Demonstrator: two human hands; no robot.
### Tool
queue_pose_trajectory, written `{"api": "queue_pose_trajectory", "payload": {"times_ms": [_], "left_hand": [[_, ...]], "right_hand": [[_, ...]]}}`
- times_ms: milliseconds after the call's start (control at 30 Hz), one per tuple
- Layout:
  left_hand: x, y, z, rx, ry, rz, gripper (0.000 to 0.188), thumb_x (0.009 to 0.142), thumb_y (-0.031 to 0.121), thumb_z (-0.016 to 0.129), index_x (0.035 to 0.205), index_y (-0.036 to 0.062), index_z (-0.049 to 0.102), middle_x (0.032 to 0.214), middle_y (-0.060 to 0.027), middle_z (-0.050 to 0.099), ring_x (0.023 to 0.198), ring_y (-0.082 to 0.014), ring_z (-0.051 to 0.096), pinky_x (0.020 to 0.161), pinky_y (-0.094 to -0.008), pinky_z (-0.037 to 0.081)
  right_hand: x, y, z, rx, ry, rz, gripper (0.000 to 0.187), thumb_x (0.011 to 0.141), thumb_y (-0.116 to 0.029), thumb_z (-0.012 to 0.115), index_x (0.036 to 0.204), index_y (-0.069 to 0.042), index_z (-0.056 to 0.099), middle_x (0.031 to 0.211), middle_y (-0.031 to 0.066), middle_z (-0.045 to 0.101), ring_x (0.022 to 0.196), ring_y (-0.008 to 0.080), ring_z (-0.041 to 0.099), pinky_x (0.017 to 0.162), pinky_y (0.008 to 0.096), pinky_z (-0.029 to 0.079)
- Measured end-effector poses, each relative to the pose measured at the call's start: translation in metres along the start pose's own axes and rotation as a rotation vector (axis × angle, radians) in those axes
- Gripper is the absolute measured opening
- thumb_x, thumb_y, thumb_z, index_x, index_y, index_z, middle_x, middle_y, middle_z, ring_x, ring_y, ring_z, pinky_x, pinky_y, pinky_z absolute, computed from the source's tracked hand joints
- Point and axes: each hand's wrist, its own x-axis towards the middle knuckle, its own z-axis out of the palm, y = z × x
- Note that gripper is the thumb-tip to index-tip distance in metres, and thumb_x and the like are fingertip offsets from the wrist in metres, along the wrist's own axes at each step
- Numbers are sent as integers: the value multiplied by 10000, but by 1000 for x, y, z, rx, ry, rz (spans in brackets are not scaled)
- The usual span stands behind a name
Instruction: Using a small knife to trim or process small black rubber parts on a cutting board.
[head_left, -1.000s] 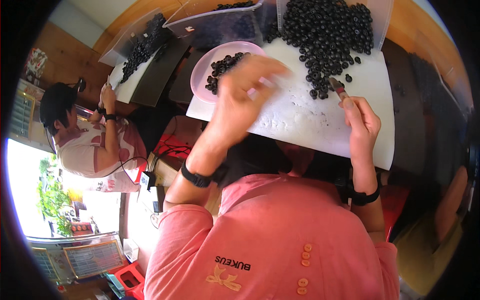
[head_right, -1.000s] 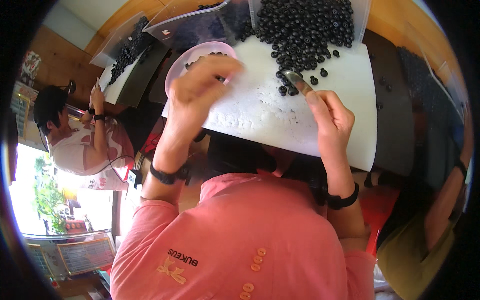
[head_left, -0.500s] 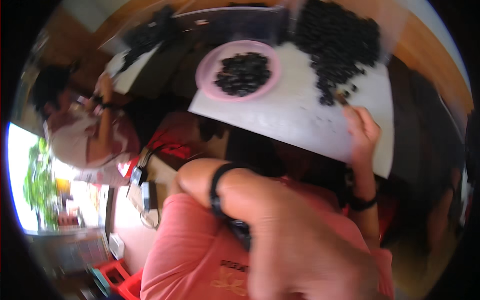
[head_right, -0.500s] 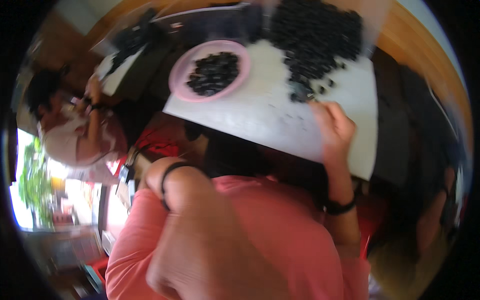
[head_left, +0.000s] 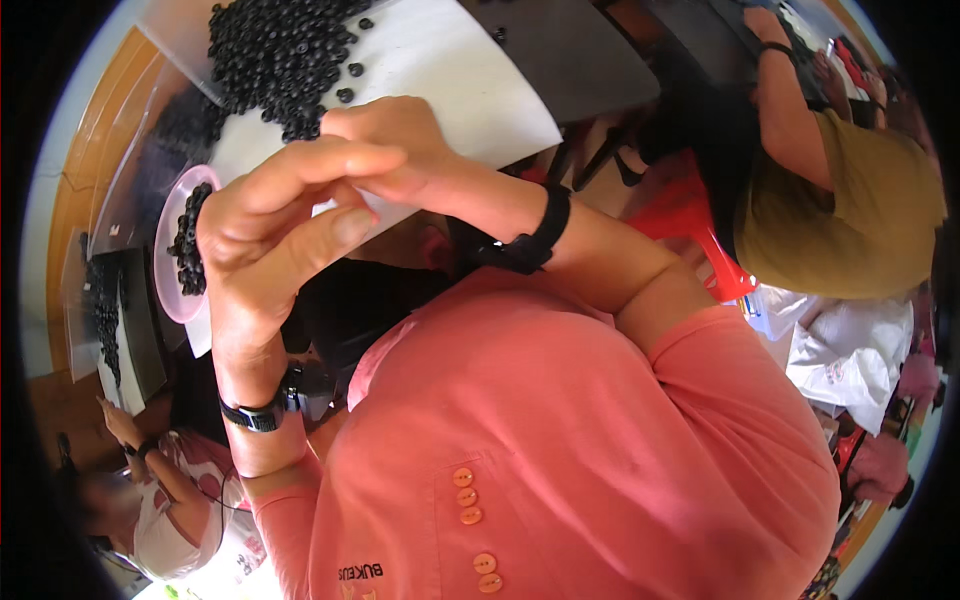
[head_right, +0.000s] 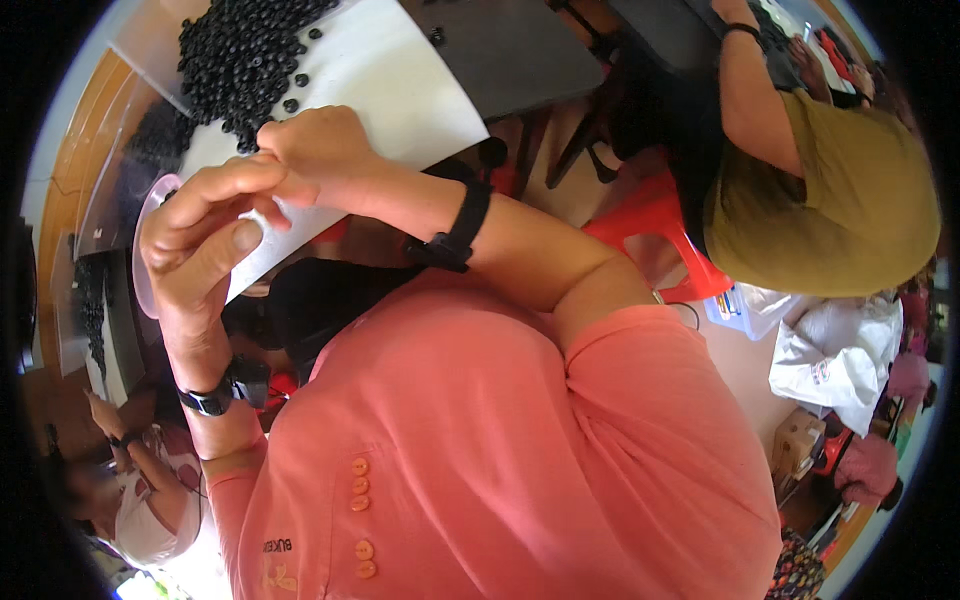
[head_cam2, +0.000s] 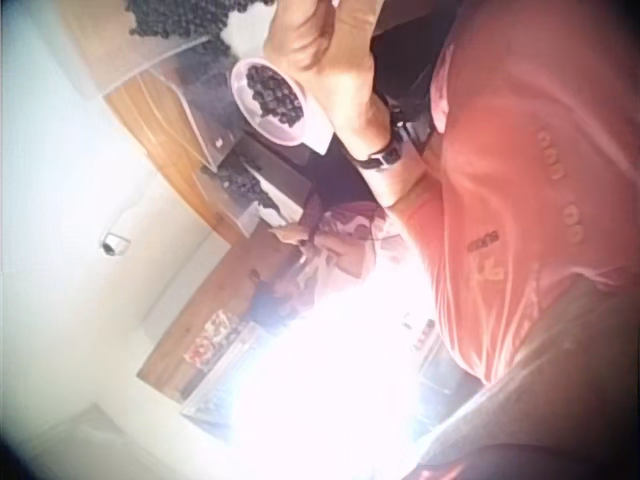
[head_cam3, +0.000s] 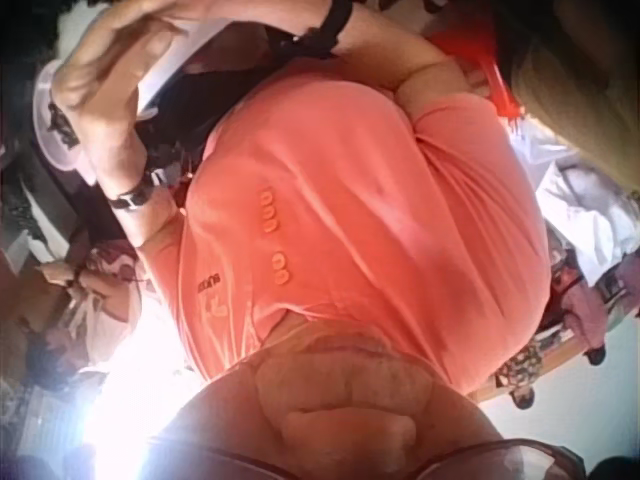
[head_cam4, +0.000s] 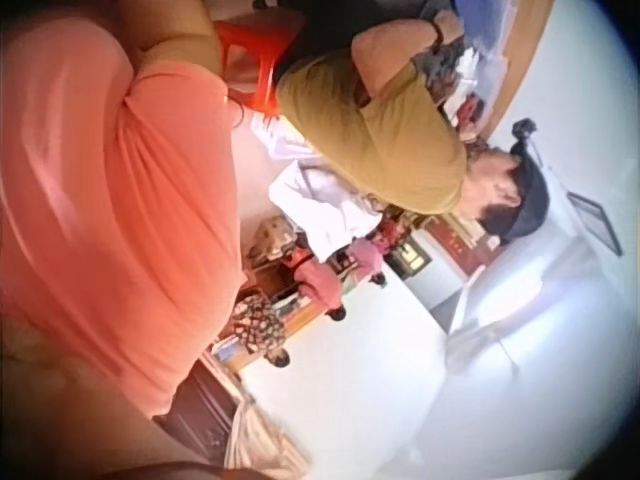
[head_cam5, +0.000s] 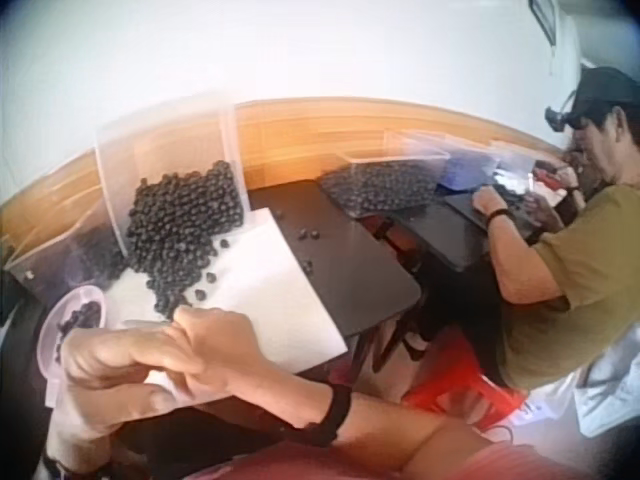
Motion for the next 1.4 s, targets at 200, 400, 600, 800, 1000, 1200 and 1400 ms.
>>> {"api": "queue_pose_trajectory", "payload": {"times_ms": [200,400,600,800,1000,1200,1400], "left_hand": [[39,15,52,73,-219,-52,293,906,8,604,1187,-26,681,1038,-136,713,944,-181,679,839,-275,503],[65,-23,131,374,-518,228,589,977,480,537,1234,-38,646,1221,-239,648,1073,-363,616,970,-425,457],[67,-21,216,499,-806,355,605,995,547,411,1188,29,658,1119,-167,680,1125,-331,582,935,-438,426],[58,9,233,165,-939,353,457,1032,478,385,1145,168,701,1111,-55,696,1116,-281,587,907,-452,415],[59,-22,197,519,-822,330,453,1012,477,449,1257,165,669,1163,-85,686,1154,-317,567,952,-467,396],[41,-33,146,625,-646,487,393,949,373,616,1232,108,680,1200,-112,672,1150,-322,574,949,-492,422],[-7,-22,36,108,-40,-164,92,831,64,745,899,4,730,856,-60,688,777,-127,617,730,-271,499]], "right_hand": [[-7,4,20,-107,17,-8,359,863,-428,641,739,-93,671,661,140,660,658,334,663,618,452,503],[-1,-5,17,-283,-14,-122,369,875,-451,644,751,-104,664,684,122,671,695,342,674,639,479,516],[1,-1,20,-303,0,-140,356,873,-435,652,734,-107,658,671,128,669,643,350,667,602,483,506],[4,1,14,-201,31,-131,396,871,-456,689,688,-108,636,569,117,609,545,328,626,538,452,470],[11,-1,9,-45,7,154,442,853,-526,680,726,-103,670,615,114,631,615,338,638,589,453,481],[16,5,2,251,92,364,409,871,-458,717,750,-68,714,569,54,583,521,163,535,529,325,402],[16,4,-17,762,106,482,399,934,-393,695,754,-38,667,534,-22,465,480,68,408,490,246,310]]}}
